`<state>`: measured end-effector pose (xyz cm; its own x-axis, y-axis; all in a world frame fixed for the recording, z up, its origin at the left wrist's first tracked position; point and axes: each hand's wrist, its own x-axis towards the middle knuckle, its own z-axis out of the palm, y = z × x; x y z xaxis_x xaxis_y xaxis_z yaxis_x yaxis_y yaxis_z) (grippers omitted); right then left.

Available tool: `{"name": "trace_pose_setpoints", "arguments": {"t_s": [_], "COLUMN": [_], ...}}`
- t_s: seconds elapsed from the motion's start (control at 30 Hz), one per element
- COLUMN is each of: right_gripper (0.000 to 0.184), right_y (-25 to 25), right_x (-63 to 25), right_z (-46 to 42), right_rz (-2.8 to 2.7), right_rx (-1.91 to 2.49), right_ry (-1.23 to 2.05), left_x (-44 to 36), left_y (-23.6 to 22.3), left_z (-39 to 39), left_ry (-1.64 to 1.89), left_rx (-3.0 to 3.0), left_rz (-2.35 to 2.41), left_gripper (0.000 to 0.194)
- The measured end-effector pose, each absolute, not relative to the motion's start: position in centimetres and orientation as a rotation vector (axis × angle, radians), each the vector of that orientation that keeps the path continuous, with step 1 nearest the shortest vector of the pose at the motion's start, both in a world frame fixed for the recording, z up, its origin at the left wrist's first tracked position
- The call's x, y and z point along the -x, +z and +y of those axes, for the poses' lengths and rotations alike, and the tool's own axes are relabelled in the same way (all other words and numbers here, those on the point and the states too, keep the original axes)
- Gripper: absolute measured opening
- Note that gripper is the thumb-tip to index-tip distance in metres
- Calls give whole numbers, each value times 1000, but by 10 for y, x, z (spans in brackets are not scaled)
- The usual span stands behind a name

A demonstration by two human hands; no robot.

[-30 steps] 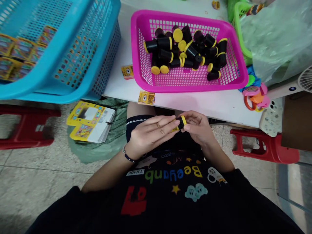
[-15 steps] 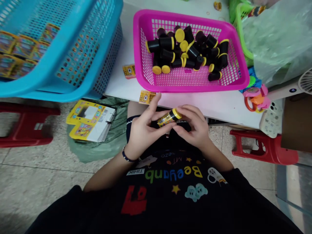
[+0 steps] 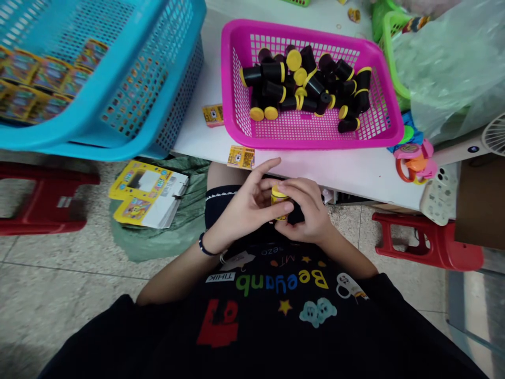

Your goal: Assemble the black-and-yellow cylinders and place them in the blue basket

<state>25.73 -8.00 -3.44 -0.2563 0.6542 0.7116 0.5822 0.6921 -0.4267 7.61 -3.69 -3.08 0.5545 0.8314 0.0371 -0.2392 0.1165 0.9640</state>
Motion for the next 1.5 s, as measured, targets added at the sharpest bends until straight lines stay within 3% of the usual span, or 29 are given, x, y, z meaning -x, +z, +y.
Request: {"name": "trace_pose_setpoints", "arguments": {"t_s": [0.13,0.6,0.83,1.03,1.2,1.33,1.5], "right_gripper": [75,61,49,57,49,43,33], "right_y": [-34,-30,-25,-30,-40,-39,-28], "right_x": [-255,-260,-270,-274,-278,-275,-271], "right_z": [-80,-78,-80,-80,-81,-81,-85], "right_rz": [-1961,-1890,-2027,-2021,-2115,-2076,-2106], "right_rx": [892,828,856,865,902,823,878], "right_ry": [94,52,-162,-51,88,-120,-309], "left_x": [-79,-82,-89,-88,-86,-87,-85], "left_y": [-27,-23,-22,-18,-12,-14,-19], "left_z": [-36,-40,-48,-48,-41,-38,-46], "left_ry": [700,581,813,800,754,695,699], "left_rx": [-1247,-1228,-1411,-1440,-1325,-1222,-1315], "left_rz": [524,276,618,504,351,167,280], "left_gripper": [70,86,77,87,75,69,81]}}
